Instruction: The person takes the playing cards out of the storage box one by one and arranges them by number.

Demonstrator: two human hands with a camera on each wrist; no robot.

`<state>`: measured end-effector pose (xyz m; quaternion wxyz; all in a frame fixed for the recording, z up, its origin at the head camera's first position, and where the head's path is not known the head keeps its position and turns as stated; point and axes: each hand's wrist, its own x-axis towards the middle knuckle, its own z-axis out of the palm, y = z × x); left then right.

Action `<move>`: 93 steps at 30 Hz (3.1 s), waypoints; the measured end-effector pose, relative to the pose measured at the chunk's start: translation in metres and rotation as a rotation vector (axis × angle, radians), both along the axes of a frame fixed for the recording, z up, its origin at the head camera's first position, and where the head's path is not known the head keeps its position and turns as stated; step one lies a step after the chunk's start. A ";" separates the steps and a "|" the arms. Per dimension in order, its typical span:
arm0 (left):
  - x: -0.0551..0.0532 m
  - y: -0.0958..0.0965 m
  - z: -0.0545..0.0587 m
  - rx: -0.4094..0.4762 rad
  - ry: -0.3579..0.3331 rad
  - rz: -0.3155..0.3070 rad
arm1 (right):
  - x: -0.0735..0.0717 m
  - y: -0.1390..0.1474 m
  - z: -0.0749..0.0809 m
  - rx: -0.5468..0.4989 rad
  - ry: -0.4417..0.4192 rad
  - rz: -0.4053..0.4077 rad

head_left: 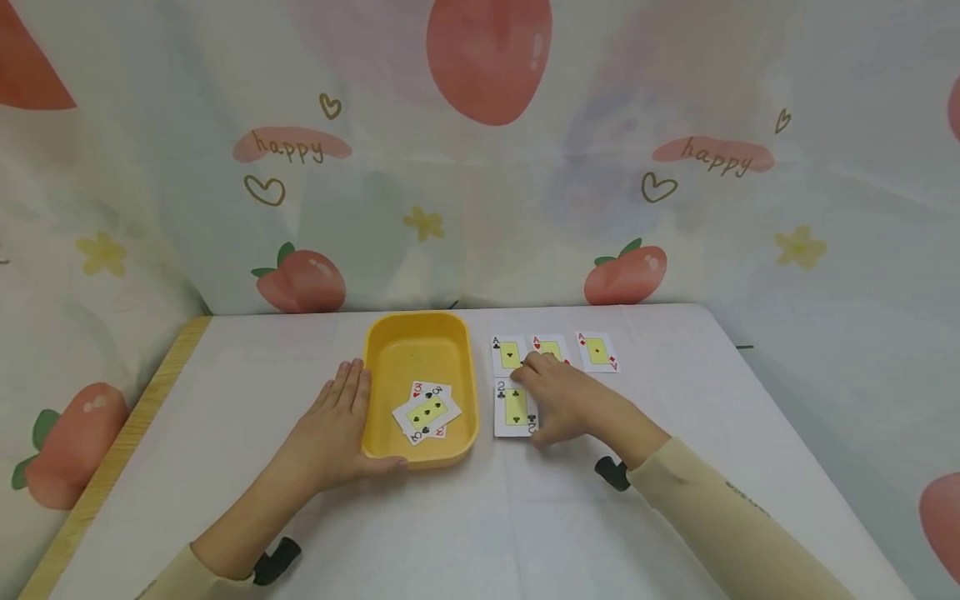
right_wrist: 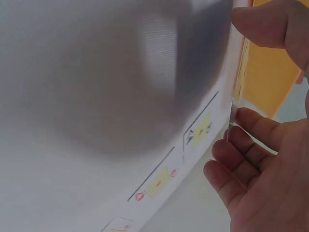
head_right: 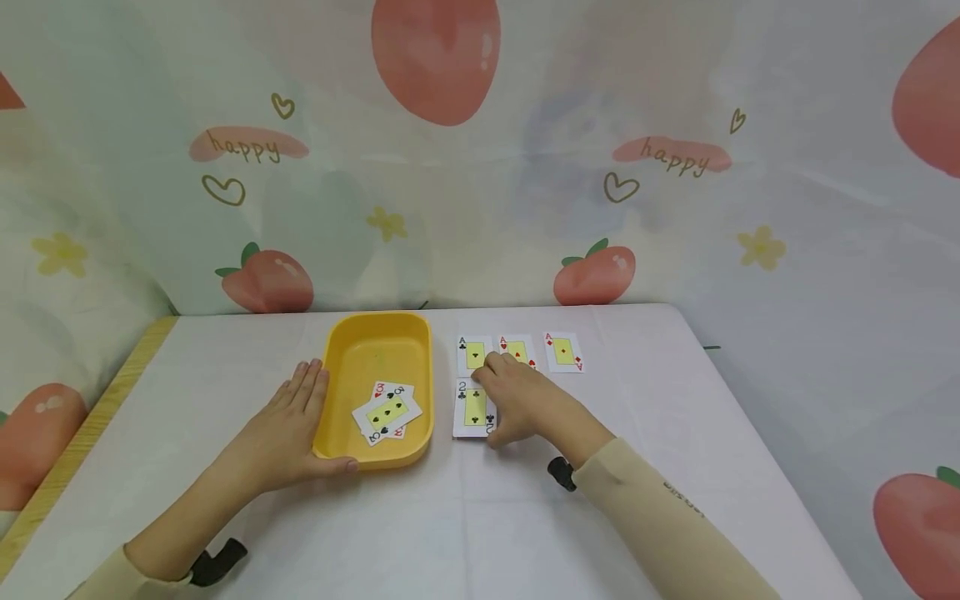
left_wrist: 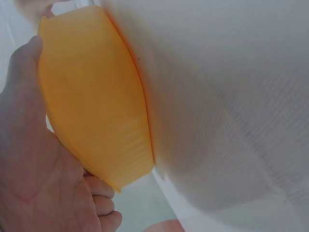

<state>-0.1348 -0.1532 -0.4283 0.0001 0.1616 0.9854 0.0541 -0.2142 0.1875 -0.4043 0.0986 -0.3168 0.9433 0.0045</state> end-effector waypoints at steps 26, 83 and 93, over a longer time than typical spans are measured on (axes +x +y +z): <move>0.000 0.001 0.002 -0.002 -0.018 0.007 | -0.016 0.001 -0.016 0.052 -0.035 -0.014; 0.000 -0.003 0.003 0.008 0.030 -0.043 | 0.024 -0.139 0.017 0.067 0.215 0.100; 0.001 -0.003 0.004 0.027 0.028 -0.039 | 0.018 -0.154 -0.006 0.200 0.128 0.074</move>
